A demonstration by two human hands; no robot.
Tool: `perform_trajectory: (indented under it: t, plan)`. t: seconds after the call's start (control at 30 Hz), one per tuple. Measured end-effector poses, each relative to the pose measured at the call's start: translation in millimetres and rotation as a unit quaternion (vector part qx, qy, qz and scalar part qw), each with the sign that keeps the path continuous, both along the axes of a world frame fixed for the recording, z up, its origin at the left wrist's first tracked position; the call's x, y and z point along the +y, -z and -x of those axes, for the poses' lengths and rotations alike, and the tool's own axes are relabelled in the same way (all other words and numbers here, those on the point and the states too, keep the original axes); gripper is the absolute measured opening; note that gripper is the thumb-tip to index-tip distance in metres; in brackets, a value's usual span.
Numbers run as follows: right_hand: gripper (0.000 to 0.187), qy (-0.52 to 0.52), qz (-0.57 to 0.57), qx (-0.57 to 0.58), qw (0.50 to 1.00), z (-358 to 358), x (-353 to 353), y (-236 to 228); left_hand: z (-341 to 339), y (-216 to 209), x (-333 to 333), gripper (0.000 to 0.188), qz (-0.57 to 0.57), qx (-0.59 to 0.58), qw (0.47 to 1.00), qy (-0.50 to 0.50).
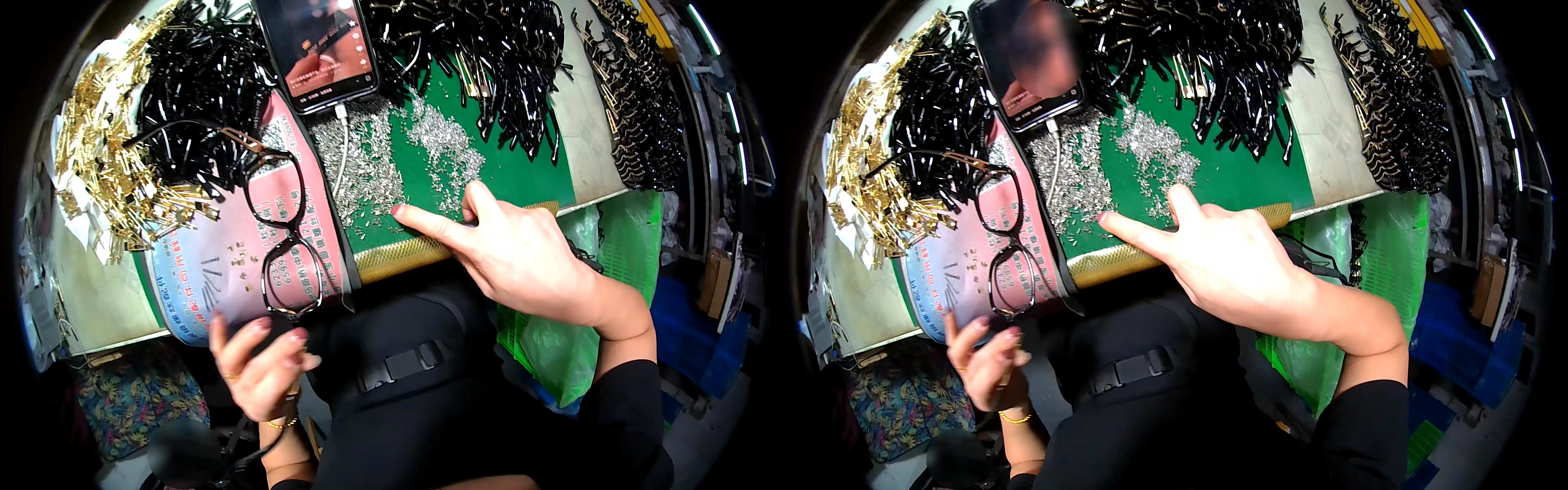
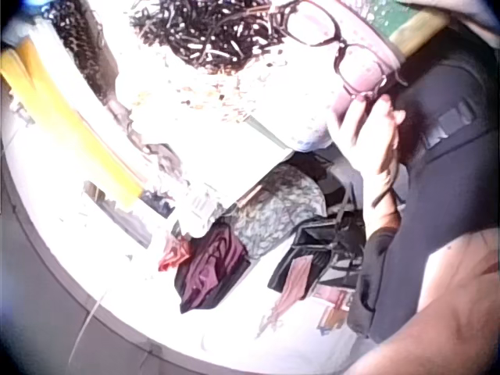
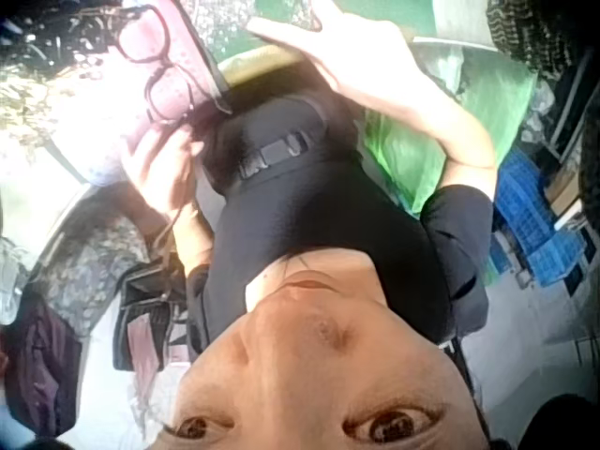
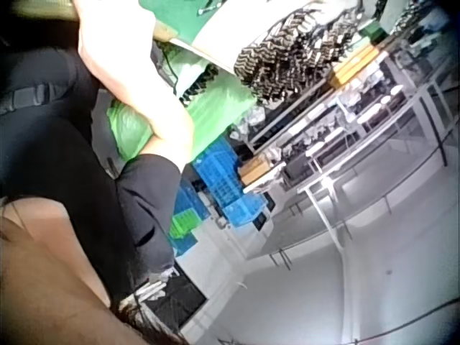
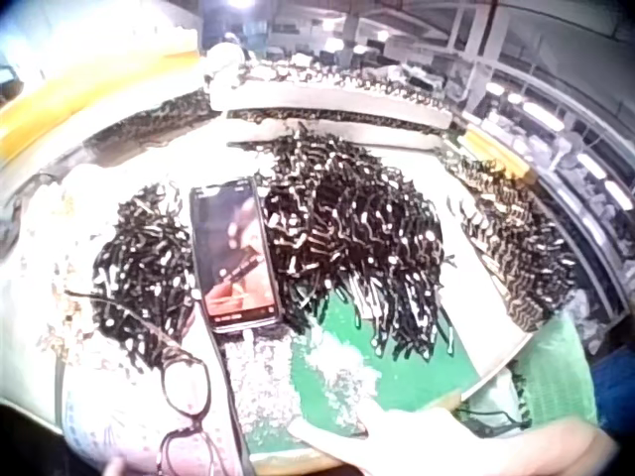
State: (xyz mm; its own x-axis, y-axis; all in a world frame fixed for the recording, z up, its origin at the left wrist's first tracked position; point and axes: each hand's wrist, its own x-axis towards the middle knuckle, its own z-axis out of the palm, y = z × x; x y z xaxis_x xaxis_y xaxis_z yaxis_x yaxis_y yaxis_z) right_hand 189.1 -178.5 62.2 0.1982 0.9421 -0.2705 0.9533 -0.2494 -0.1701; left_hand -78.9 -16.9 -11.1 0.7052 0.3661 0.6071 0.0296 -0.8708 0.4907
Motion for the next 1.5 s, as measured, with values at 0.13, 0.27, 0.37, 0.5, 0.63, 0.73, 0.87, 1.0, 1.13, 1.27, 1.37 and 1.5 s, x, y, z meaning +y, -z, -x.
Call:
perform_trajectory:
  t: [0.13,0.27,0.37,0.5,0.63,0.73,0.87,1.0,1.13,1.27,1.37,1.5]
  plan:
    - [0.067,-0.011,-0.011,0.014,1.000,0.9,0.5,-0.1,-16.5,17.5,-4.7,0.029,0.039,0.013,0.999,0.010]
    - [0.062,-0.030,-0.076,0.128,0.988,4.3,6.8,-11.1,-41.7,13.4,-1.1,0.032,0.047,0.034,0.998,0.013]
    - [0.061,-0.080,-0.090,0.170,0.978,11.8,17.2,-9.9,-51.9,7.2,3.0,0.029,0.062,0.047,0.997,0.030]
    - [0.061,-0.134,-0.096,0.149,0.975,15.0,30.9,-0.3,-50.4,3.4,10.2,0.025,0.096,0.054,0.992,0.067]
    - [0.060,-0.158,-0.092,0.149,0.972,14.1,33.1,9.3,-46.8,10.9,12.8,0.027,0.162,0.014,0.984,0.071]
    - [0.062,-0.158,-0.058,0.168,0.971,12.5,33.0,6.8,-48.3,14.6,14.3,0.036,0.155,-0.008,0.985,0.072]
    - [0.060,-0.154,-0.066,0.183,0.969,12.0,33.8,8.9,-47.2,10.5,13.8,0.032,0.180,0.004,0.981,0.078]
    - [0.059,-0.150,-0.076,0.193,0.967,11.0,34.2,10.5,-52.0,12.0,8.1,0.030,0.178,-0.022,0.982,0.051]
    - [0.056,-0.122,-0.120,0.176,0.969,13.9,32.7,18.6,-55.7,9.9,8.1,0.033,0.150,-0.017,0.988,0.033]
    - [0.052,-0.115,-0.124,0.176,0.970,14.4,33.0,21.1,-58.1,8.0,6.7,0.033,0.072,0.013,0.997,0.030]
    - [0.050,-0.107,-0.126,0.185,0.969,13.5,33.8,21.5,-58.6,6.8,3.4,0.032,0.064,0.032,0.997,0.012]
    - [0.051,-0.100,-0.130,0.219,0.962,8.5,34.5,24.3,-63.0,6.5,6.9,0.031,0.037,0.044,0.998,0.008]
